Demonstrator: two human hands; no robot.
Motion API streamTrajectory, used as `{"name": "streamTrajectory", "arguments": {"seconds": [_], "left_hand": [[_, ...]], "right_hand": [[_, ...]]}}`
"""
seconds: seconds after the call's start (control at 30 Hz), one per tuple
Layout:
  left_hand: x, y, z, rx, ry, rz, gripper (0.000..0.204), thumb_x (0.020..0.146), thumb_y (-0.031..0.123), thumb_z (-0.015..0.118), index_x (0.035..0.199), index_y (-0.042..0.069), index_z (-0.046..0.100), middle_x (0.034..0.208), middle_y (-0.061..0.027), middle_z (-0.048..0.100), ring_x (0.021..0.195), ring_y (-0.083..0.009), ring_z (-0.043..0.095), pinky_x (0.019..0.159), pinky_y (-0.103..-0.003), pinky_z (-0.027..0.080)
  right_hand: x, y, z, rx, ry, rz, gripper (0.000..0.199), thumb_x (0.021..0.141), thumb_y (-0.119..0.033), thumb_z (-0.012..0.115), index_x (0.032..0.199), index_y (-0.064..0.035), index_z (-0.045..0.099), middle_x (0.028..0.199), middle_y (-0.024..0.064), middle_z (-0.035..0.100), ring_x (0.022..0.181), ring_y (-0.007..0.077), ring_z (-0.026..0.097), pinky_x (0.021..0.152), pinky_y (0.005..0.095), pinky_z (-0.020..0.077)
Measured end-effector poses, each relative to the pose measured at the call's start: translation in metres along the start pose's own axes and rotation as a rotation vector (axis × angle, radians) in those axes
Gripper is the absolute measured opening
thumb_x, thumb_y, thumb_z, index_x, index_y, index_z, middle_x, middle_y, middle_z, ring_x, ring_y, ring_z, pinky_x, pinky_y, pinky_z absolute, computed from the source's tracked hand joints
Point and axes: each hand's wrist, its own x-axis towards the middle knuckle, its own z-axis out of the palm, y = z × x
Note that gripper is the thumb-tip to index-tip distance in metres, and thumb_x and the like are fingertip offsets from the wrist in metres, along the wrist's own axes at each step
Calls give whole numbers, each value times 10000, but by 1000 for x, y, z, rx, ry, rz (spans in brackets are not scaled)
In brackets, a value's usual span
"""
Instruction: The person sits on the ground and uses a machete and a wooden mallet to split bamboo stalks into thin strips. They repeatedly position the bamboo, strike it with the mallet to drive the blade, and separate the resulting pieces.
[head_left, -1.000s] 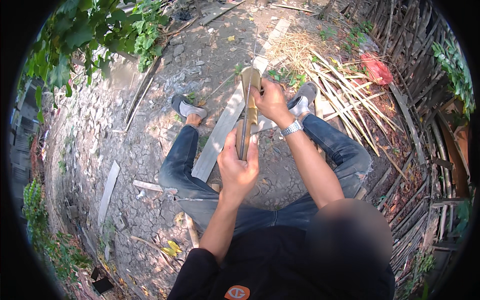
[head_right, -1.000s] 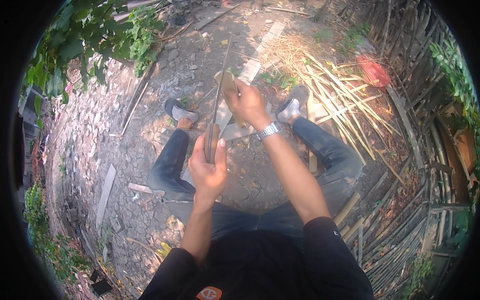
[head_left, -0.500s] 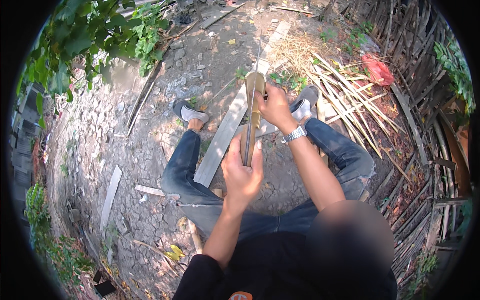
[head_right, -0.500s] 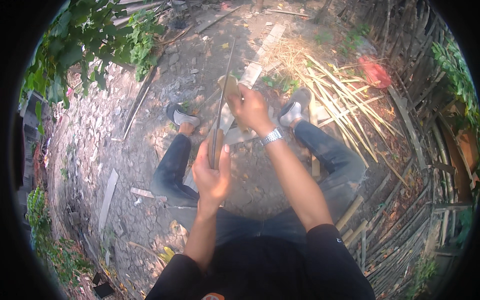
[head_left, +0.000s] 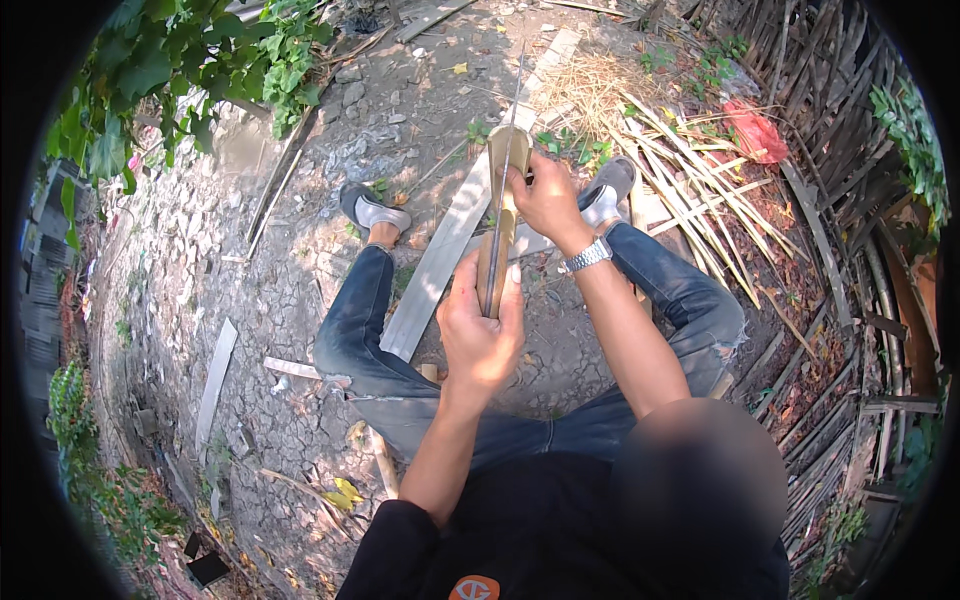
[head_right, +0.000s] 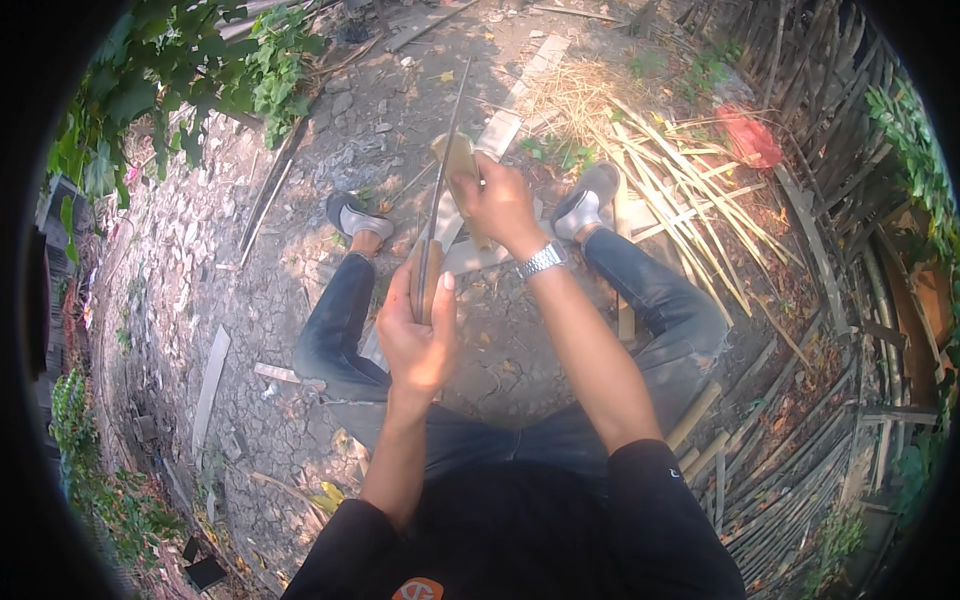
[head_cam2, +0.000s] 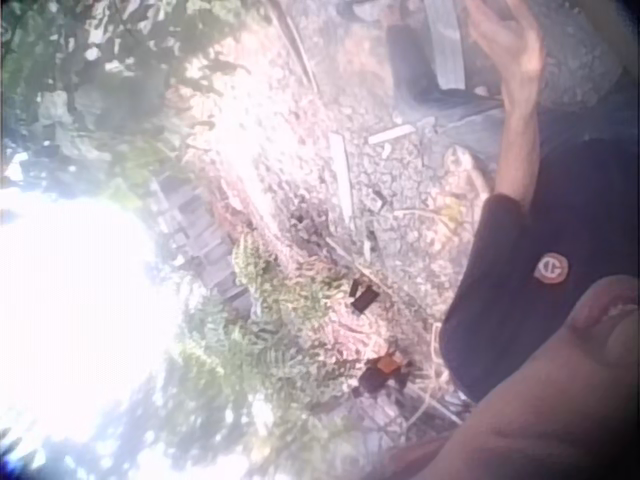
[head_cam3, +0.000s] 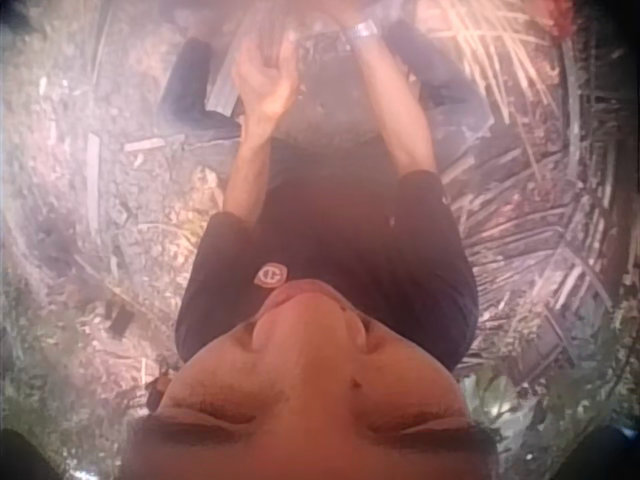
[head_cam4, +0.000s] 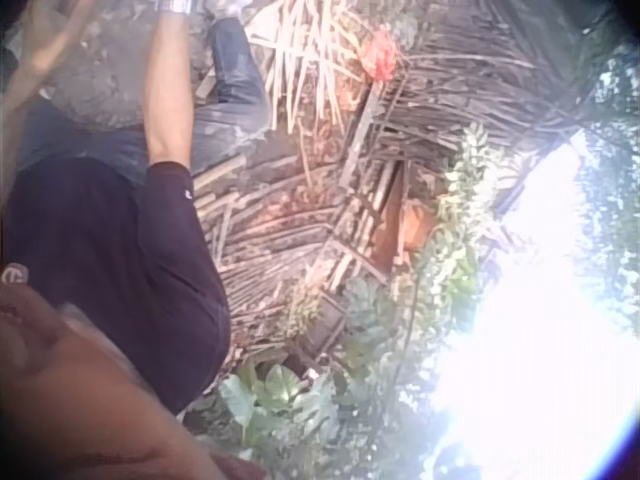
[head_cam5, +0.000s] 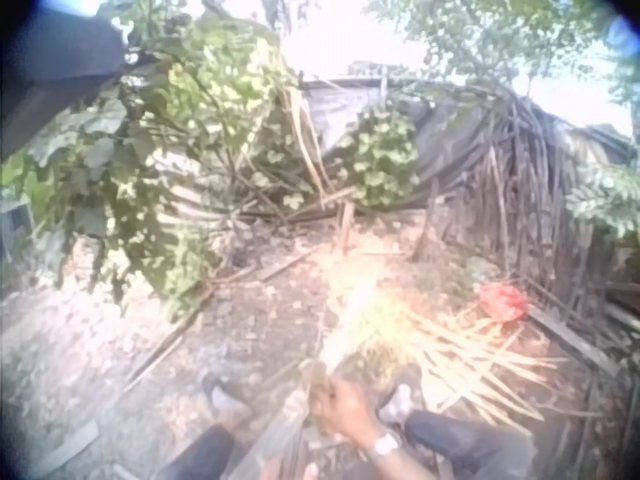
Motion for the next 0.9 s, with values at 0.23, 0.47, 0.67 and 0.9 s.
{"name": "streamTrajectory", "arguments": {"seconds": [0.23, 0.47, 0.67, 0.9], "left_hand": [[-1, 4, 2, -4, -7, 11, 358, 981, 155, 685, 1283, -26, 622, 813, -100, 709, 723, -153, 678, 701, -326, 539], [-1, -7, 6, -3, 58, 173, 347, 1002, 130, 658, 1302, -41, 621, 854, -44, 693, 754, -113, 636, 712, -288, 516], [-4, -4, 0, -24, 9, 80, 319, 1005, 108, 650, 1286, -39, 625, 857, -33, 672, 753, -93, 621, 690, -268, 501], [-4, -5, 1, -56, 36, 65, 294, 1009, 120, 647, 1266, -22, 636, 827, -23, 651, 737, -79, 592, 672, -257, 486]], "right_hand": [[1, 11, 0, 38, 18, -105, 217, 921, -242, 653, 999, -43, 694, 756, 245, 669, 750, 464, 666, 677, 514, 509], [0, 9, 1, -16, 3, -108, 224, 926, -266, 650, 1004, -61, 696, 739, 233, 667, 738, 461, 665, 664, 519, 506], [-1, 1, 4, 13, -14, -83, 233, 921, -280, 664, 1009, -68, 702, 744, 223, 673, 745, 448, 677, 662, 515, 508], [-4, -8, 3, 28, -45, 4, 218, 935, -271, 661, 1042, -87, 710, 772, 222, 683, 772, 443, 682, 682, 514, 508]]}}
